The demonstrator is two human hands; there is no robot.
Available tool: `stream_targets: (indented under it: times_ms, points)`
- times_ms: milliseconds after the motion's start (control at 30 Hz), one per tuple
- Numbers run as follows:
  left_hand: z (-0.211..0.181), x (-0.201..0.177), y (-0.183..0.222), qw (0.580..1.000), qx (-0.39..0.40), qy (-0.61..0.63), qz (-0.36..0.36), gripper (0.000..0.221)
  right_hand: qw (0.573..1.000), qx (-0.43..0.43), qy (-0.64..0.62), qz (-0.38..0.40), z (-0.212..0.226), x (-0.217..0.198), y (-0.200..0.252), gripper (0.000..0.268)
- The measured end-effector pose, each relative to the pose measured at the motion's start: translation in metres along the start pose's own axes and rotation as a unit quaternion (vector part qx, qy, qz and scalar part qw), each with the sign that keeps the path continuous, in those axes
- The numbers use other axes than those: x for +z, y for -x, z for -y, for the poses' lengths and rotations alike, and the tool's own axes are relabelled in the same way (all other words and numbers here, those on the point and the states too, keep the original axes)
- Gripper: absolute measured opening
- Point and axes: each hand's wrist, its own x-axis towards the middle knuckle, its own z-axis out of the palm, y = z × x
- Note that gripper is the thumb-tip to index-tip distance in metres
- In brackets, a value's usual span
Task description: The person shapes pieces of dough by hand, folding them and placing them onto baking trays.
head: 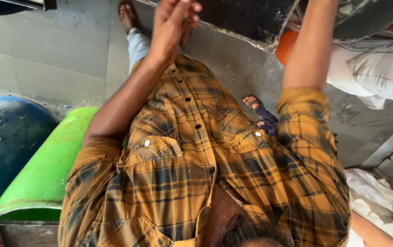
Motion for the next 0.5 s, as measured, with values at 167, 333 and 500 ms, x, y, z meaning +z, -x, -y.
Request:
stream_targets:
  times_ms: [167, 333, 500]
  points:
    - [0.041, 0.018, -0.020, 0.936, -0.127, 0.298, 0.140, 0.050, 0.995, -0.093, 0.038, -0.014, 0.056, 0.029, 0.025, 0.046]
    - [0.064, -0.015, -0.030, 0.876, -0.135, 0.420, 0.194, 0.048, 0.976, -0.168, -0.089, 0.102, 0.123, 0.012, 0.042, 0.061]
    - [0.045, -0.069, -0.012, 0.848, -0.248, 0.442, 0.154, 0.052, 0.958, 0.052, -0.261, 0.103, 0.069, -0.032, 0.045, 0.055]
